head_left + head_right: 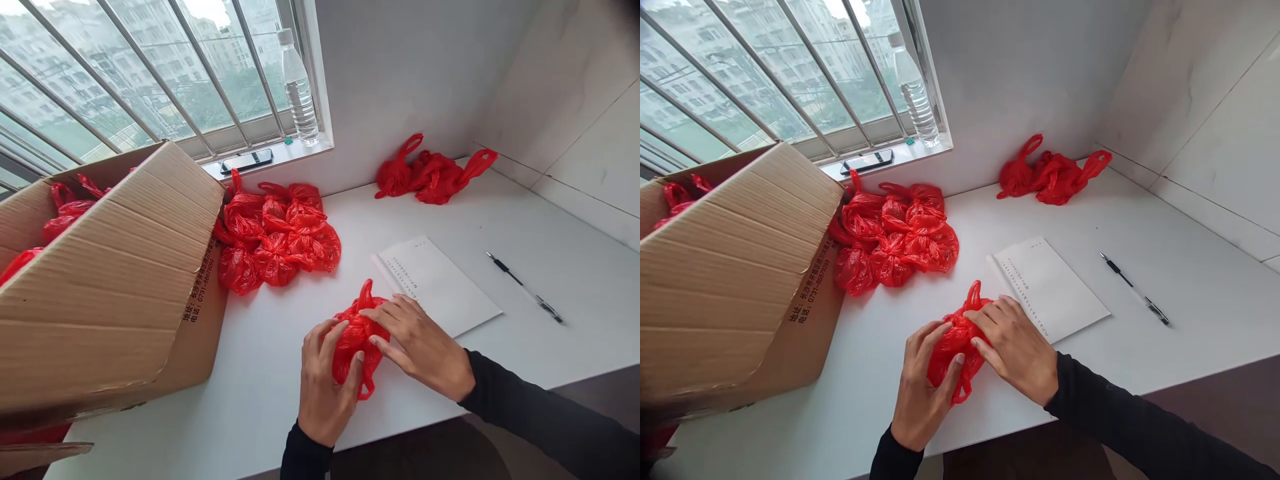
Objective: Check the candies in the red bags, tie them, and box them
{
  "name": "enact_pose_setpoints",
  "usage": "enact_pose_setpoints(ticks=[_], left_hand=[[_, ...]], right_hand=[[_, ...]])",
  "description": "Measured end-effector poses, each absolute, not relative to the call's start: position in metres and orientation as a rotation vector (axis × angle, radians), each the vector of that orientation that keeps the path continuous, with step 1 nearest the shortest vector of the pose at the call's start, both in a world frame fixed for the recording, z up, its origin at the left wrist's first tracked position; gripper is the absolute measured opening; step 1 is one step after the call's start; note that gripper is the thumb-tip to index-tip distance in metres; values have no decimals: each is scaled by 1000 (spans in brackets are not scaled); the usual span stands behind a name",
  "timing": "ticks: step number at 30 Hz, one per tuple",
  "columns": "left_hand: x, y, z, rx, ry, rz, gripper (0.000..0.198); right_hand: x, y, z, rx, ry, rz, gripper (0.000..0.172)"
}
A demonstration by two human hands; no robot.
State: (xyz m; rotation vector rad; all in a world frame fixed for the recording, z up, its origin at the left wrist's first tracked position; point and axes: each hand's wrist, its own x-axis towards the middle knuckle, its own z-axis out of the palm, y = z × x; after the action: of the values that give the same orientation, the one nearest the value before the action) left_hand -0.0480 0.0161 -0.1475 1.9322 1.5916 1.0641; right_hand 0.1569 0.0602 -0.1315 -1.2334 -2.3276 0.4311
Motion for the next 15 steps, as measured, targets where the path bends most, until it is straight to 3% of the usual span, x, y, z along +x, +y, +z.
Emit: enact_pose_setpoints(ticks=[4,9,15], left_hand=[[-52,16,-147,1931,1582,1058,15],[-55,9,-137,1693,1675,1164,16],[-59,11,-132,1390,1743,1228,24]], right_hand=[[167,53,-139,-1262,-2323,464,27],[182,45,-132,-1334,-2270,589,34],[183,48,-122,-1344,-2175,766,16]])
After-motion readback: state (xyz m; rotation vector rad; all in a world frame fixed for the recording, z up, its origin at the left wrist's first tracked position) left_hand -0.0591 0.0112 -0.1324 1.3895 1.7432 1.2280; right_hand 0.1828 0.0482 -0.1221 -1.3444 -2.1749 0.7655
